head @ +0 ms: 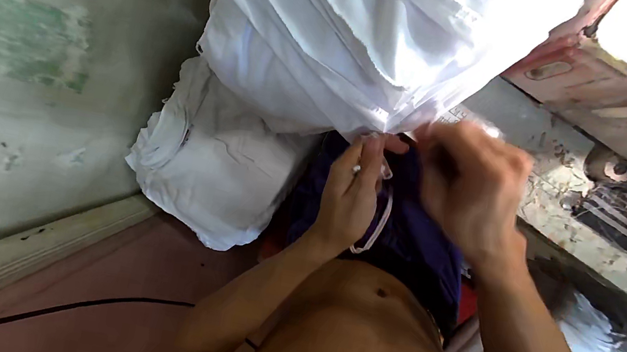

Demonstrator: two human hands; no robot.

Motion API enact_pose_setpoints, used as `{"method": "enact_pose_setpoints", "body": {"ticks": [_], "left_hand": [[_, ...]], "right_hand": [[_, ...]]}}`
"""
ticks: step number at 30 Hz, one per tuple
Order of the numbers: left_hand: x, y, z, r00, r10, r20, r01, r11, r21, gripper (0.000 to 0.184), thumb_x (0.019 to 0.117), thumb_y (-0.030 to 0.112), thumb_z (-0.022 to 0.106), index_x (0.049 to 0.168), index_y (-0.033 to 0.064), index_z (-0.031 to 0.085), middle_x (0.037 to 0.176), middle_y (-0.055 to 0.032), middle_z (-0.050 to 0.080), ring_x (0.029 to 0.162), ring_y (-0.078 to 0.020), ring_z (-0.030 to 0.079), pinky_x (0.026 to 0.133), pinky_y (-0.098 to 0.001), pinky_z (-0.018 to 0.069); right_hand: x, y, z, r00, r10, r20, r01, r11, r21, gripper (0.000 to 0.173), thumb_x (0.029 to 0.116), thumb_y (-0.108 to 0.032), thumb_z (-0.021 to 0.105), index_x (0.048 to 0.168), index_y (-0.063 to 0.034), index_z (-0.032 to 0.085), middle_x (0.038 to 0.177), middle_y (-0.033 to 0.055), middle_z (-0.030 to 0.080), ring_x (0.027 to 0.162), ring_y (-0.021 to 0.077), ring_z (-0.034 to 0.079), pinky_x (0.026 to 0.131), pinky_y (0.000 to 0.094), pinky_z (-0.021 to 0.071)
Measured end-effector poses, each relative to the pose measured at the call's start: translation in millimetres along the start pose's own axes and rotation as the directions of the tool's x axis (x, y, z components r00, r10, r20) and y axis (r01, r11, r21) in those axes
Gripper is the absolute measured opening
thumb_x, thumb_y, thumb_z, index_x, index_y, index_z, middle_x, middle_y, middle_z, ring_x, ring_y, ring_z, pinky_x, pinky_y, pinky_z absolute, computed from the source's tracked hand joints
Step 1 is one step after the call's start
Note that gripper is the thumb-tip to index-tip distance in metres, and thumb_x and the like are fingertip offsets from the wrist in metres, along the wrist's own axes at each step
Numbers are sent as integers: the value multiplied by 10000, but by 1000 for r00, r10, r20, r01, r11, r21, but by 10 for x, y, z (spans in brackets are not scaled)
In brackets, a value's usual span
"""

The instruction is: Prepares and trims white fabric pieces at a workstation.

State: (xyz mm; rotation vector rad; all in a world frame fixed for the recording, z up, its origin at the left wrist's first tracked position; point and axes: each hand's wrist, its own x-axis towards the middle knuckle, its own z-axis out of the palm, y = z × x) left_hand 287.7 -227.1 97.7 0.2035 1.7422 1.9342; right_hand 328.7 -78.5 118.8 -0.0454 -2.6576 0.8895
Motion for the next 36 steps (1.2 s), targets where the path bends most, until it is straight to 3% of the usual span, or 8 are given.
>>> {"method": "enact_pose_setpoints", "body": {"ticks": [4, 8, 11, 18, 23, 26, 30, 36], "left_hand": [[66, 97, 57, 978, 174, 116, -173, 985, -15, 375, 1106, 208, 378, 852, 67, 614, 757, 32, 583, 632, 5, 524, 568, -155, 459], [-27, 112, 26, 924, 357, 140, -375, 918, 132, 369, 1065, 136, 421, 707, 74, 484, 640, 18, 444, 590, -21, 458, 560, -163, 407], [-111, 92, -11, 904, 398, 156, -421, 891, 170, 379, 1072, 155, 429, 706, 69, 476, 644, 15, 440, 599, -13, 451, 565, -151, 394], [-173, 87, -30, 889, 403, 216, -445, 872, 206, 387, 1056, 129, 447, 691, 17, 509, 638, -26, 471, 602, -39, 470, 577, -171, 414], [-332, -75, -99, 845, 468, 258, -526, 815, 244, 434, 1100, 226, 401, 734, 21, 510, 702, -55, 471, 664, -65, 488, 627, -167, 423], [-407, -252, -160, 950, 261, 173, -288, 946, 151, 444, 1119, 300, 373, 811, 33, 548, 745, -16, 533, 669, -33, 532, 628, -188, 480], [-270, -244, -328, 977, -206, -48, 200, 973, -114, 338, 1105, 335, 356, 1179, 157, 633, 753, 131, 573, 592, 35, 500, 549, -146, 461], [-55, 21, -191, 950, 260, 175, -278, 956, 90, 227, 1056, 129, 456, 881, 61, 582, 748, 50, 524, 642, 23, 491, 595, -138, 441]], "right_hand": [[-395, -241, 43, 983, -181, -21, 178, 980, -90, 195, 977, -133, 532, 925, -33, 691, 623, 72, 553, 530, 218, 518, 481, 347, 374], [-496, 20, -238, 992, 125, -30, -129, 971, -202, 415, 991, -427, 597, 1111, -35, 660, 722, 115, 634, 587, 245, 589, 513, 406, 440], [-262, 163, -302, 958, 285, 13, -261, 894, -364, 312, 1006, -270, 589, 1121, 8, 672, 875, 223, 668, 728, 413, 655, 575, 562, 448], [64, 64, -76, 980, -193, -49, 188, 978, -87, 195, 1013, -144, 599, 988, -29, 755, 739, 121, 623, 720, 277, 581, 657, 401, 414], [-183, 302, 28, 999, 21, -50, -24, 998, -56, 267, 983, -227, 663, 1085, 12, 722, 783, 141, 669, 684, 236, 634, 608, 360, 500], [-21, 243, 171, 990, 141, 21, -142, 985, 98, 297, 968, -259, 685, 1084, 7, 619, 714, 75, 585, 550, 158, 529, 485, 321, 425], [-207, -158, 350, 987, -160, 17, 156, 978, 135, 156, 938, -98, 580, 863, -24, 695, 672, 81, 633, 569, 215, 607, 493, 367, 466], [-645, -129, 171, 992, -117, 57, 123, 986, -113, 240, 1011, -250, 578, 921, -58, 692, 643, 80, 621, 554, 242, 592, 509, 383, 447]]}}
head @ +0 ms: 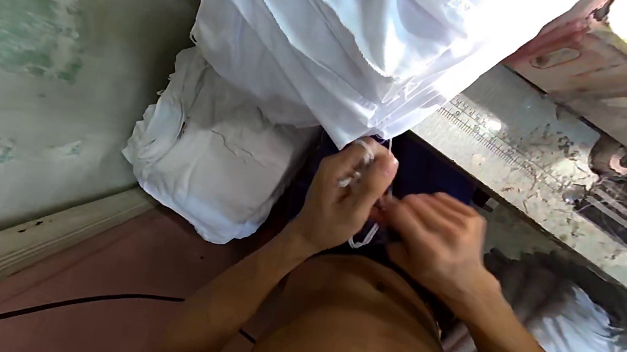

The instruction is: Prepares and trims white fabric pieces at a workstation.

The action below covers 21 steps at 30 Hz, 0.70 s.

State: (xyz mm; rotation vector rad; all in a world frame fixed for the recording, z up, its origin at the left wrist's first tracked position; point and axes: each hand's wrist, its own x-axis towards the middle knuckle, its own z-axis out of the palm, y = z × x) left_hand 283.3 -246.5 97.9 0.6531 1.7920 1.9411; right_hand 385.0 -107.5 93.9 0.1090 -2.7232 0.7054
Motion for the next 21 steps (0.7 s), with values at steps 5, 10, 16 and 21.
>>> {"method": "enact_pose_setpoints", "body": {"ticks": [5, 10, 16, 21], "left_hand": [[-68, 5, 138, 988, 147, 36, -151, 975, 163, 289, 984, 69, 516, 699, 24, 533, 643, 2, 475, 585, -1, 449, 548, -137, 387], [-72, -15, 145, 990, 134, 47, -141, 970, 199, 272, 972, 61, 520, 707, 14, 564, 642, 1, 482, 581, -7, 450, 540, -142, 383], [-175, -13, -17, 981, 165, 101, -185, 954, 235, 321, 998, 107, 509, 697, 9, 560, 624, -18, 485, 581, -24, 462, 547, -155, 392], [-178, -52, -27, 972, 194, 133, -221, 948, 229, 328, 1001, 118, 510, 708, -4, 591, 634, -35, 512, 596, -41, 491, 563, -169, 417]], "right_hand": [[182, 514, -357, 962, 265, 58, -240, 931, -274, 277, 1013, -188, 525, 1140, 24, 650, 905, 247, 638, 831, 449, 629, 711, 582, 442], [571, 428, -281, 999, -12, -50, 6, 991, -134, 179, 1026, -109, 581, 1095, -22, 722, 897, 188, 664, 838, 363, 623, 777, 519, 433], [429, 366, -118, 994, -90, -56, 94, 993, 69, 175, 998, -75, 607, 1095, -52, 751, 865, 135, 675, 817, 264, 622, 842, 462, 413], [560, 346, -56, 994, -77, -83, 79, 997, 23, 149, 1000, -101, 621, 1046, -15, 734, 879, 168, 688, 819, 299, 649, 771, 442, 467]]}}
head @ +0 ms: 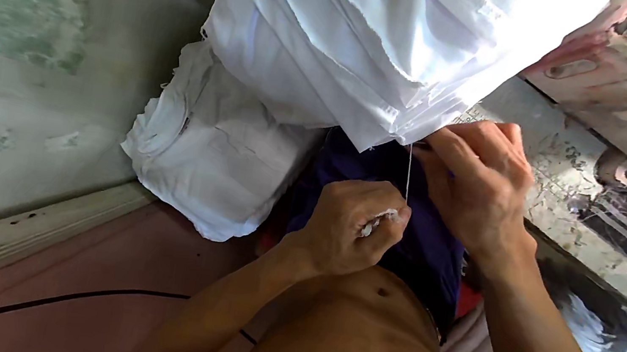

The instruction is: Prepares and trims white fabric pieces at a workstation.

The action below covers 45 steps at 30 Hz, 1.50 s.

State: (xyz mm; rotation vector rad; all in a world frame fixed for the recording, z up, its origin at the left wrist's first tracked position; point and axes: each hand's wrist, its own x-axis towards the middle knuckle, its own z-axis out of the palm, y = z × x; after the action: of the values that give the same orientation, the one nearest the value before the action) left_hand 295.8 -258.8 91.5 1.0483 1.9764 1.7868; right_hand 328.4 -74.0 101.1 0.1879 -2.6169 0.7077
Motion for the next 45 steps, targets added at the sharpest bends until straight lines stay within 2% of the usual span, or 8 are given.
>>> {"method": "enact_pose_setpoints", "body": {"ticks": [7, 12, 15, 22, 29, 37, 42, 45], "left_hand": [[-307, -153, 40, 947, 150, 286, -186, 977, 105, 378, 1034, 196, 418, 760, 38, 625, 658, -93, 606, 612, -196, 604, 592, -313, 493], [-427, -449, -71, 888, -455, 72, 460, 885, -73, 323, 1059, 138, 421, 918, -78, 616, 730, -45, 580, 633, -58, 548, 617, -232, 489], [-248, -538, -166, 736, -674, -66, 572, 671, -471, 204, 1097, 215, 406, 1094, 96, 571, 783, 66, 599, 595, -11, 554, 569, -193, 522], [96, -122, -236, 915, -403, 35, 351, 749, -562, 384, 1106, 328, 396, 922, 134, 672, 666, 114, 511, 580, 30, 456, 552, -147, 408], [50, 121, -180, 991, -77, -111, 50, 972, -228, 365, 1046, 140, 488, 690, 62, 474, 616, 36, 434, 585, 38, 436, 560, -111, 374], [2, 128, -106, 996, 80, -25, -83, 988, -132, 348, 1041, 129, 501, 713, 15, 502, 633, -36, 460, 601, -25, 458, 583, -140, 396], [-149, -170, -103, 956, 255, 148, -270, 958, 95, 390, 1021, 200, 486, 666, 51, 545, 571, -75, 506, 541, -172, 523, 531, -285, 424], [-168, -676, -154, 951, 55, 305, -152, 940, 307, 343, 980, 177, 517, 703, 15, 636, 621, -95, 614, 570, -203, 628, 532, -361, 509]], "right_hand": [[-506, 156, -27, 981, 29, 189, -15, 997, -75, 203, 1016, -101, 579, 1124, -54, 744, 849, 163, 688, 784, 321, 662, 735, 456, 503], [-232, 118, -36, 993, 96, -65, -105, 981, -161, 254, 984, -212, 622, 1089, -1, 719, 764, 159, 641, 637, 280, 602, 567, 394, 450], [65, -136, 49, 980, 54, -191, -88, 981, -175, 365, 1002, -352, 650, 1124, -8, 636, 687, 108, 558, 557, 226, 530, 518, 350, 417], [-288, -644, 242, 953, -300, -50, 303, 946, 112, 198, 1037, -109, 504, 1031, -30, 685, 719, 78, 608, 572, 209, 494, 542, 343, 396], [-345, -150, -224, 927, 370, 65, -357, 921, -157, 328, 973, -258, 661, 1157, 13, 665, 950, 239, 655, 777, 390, 641, 636, 532, 491], [162, -329, -26, 987, -38, -154, 29, 998, -63, 129, 975, -82, 654, 1040, -56, 761, 892, 117, 719, 836, 245, 648, 847, 459, 426], [-456, -133, 7, 986, 165, 7, -164, 981, -103, 185, 996, -154, 648, 1115, -75, 766, 878, 110, 727, 804, 234, 669, 803, 409, 489], [-831, -25, -34, 952, 277, 133, -244, 944, -221, 275, 1004, -224, 611, 1176, -71, 761, 908, 143, 748, 817, 308, 709, 734, 461, 523]]}}
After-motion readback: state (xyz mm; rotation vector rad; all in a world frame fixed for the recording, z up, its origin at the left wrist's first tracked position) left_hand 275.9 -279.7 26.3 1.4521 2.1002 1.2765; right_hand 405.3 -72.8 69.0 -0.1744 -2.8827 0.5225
